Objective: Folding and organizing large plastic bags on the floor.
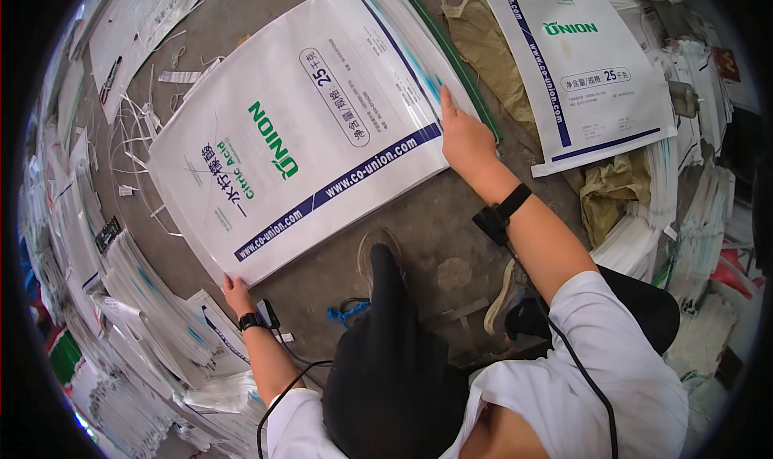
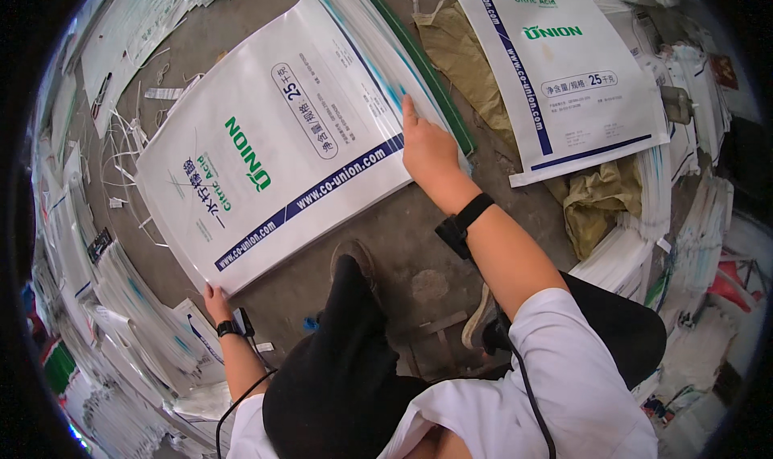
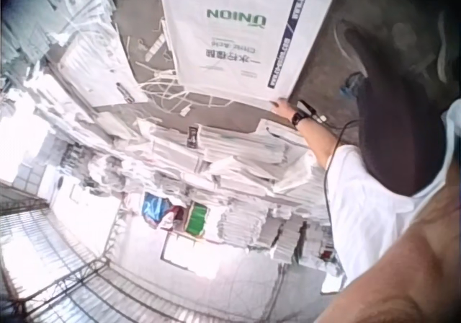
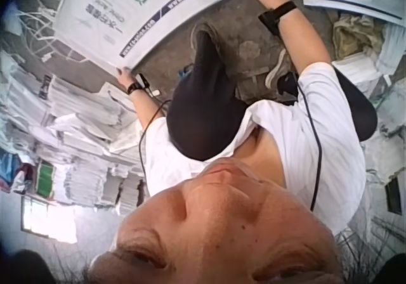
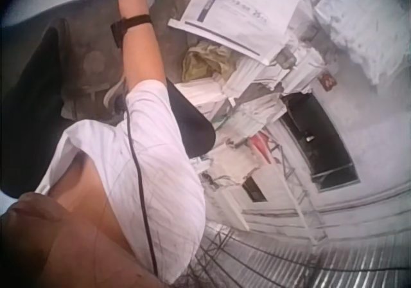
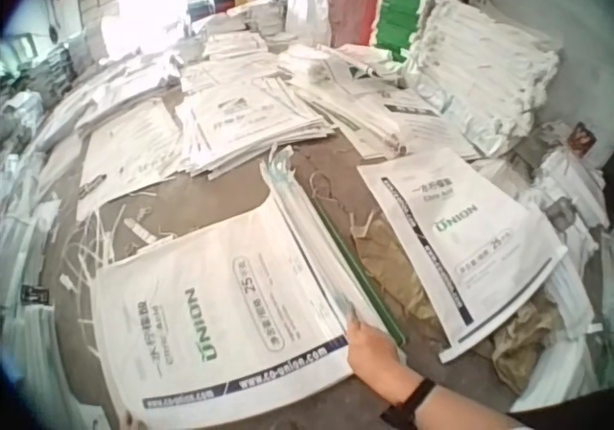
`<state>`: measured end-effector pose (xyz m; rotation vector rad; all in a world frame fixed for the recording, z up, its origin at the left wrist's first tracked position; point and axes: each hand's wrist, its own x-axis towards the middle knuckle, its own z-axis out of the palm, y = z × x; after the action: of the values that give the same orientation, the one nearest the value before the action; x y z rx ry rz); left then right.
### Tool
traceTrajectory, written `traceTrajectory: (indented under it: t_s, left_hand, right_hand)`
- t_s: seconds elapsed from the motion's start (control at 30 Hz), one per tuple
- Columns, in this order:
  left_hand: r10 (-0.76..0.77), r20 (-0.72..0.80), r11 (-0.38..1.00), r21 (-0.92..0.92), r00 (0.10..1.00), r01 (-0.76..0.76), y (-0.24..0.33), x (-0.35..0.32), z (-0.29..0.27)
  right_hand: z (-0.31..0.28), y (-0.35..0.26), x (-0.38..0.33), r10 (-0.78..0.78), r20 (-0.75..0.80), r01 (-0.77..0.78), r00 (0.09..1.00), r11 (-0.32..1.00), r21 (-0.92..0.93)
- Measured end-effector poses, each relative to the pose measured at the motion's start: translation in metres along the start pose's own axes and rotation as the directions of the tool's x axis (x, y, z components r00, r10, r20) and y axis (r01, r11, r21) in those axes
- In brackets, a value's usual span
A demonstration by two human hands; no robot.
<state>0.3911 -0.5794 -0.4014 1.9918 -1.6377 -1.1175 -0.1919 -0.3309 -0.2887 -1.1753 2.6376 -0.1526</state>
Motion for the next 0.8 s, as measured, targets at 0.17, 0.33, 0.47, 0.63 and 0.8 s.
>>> traceTrajectory:
  t_s: [0.17,0.33,0.47,0.63,0.8]
  left_hand:
    - [-0.054,-0.013,0.998,-0.043,0.998,0.053,0.008,-0.009,0.010]
    - [-0.047,-0.098,0.999,-0.018,0.994,0.046,-0.002,-0.004,0.000]
    - [-0.093,-0.109,0.988,0.117,0.990,0.105,0.008,-0.009,0.019]
    - [-0.039,-0.119,0.992,0.117,0.992,0.053,-0.007,0.000,0.007]
    - [-0.072,-0.069,0.983,0.166,0.995,0.083,-0.011,0.001,0.012]
  right_hand:
    - [-0.001,-0.001,-0.003,0.035,-0.081,-0.042,0.996,0.995,-0.095]
    - [0.009,0.004,-0.003,0.072,-0.222,-0.087,0.972,0.994,-0.059]
    - [0.010,0.018,-0.008,0.127,-0.285,-0.106,0.950,0.990,0.090]
    - [0.004,0.009,-0.007,0.231,-0.230,-0.209,0.945,0.971,0.118]
    - [-0.011,0.007,0.000,0.269,-0.071,-0.261,0.961,0.960,0.101]
